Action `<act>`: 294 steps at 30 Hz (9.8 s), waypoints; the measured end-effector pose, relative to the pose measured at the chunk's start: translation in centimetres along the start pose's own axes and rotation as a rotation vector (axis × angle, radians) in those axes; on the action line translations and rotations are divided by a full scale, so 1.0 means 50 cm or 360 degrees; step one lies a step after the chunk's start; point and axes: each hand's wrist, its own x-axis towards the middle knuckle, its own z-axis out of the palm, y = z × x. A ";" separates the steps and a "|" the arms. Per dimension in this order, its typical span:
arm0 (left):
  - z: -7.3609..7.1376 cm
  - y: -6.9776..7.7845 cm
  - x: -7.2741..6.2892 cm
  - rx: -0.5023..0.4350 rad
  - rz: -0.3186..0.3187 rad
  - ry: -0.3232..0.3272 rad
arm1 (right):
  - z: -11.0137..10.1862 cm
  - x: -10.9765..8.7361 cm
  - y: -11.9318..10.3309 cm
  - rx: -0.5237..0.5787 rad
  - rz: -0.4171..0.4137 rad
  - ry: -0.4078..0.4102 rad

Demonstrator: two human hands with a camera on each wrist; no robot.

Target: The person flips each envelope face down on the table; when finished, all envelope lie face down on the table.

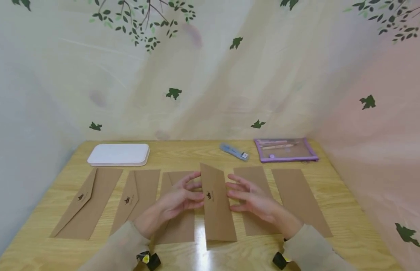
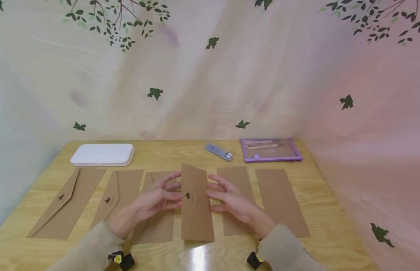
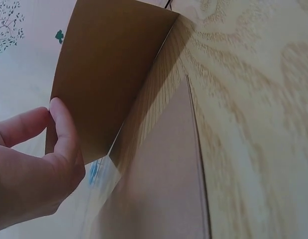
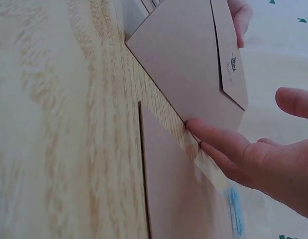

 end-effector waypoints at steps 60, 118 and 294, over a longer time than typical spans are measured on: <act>0.005 -0.016 -0.009 -0.0032 -0.0012 -0.0139 | 0.008 -0.009 -0.004 0.0011 0.0020 -0.0067; 0.031 -0.014 0.005 0.0135 0.0065 -0.0201 | 0.069 -0.005 -0.040 -0.0136 0.0020 -0.0109; -0.200 0.054 -0.095 0.0804 0.0174 0.0324 | 0.180 0.191 0.024 -0.0229 0.0067 0.0192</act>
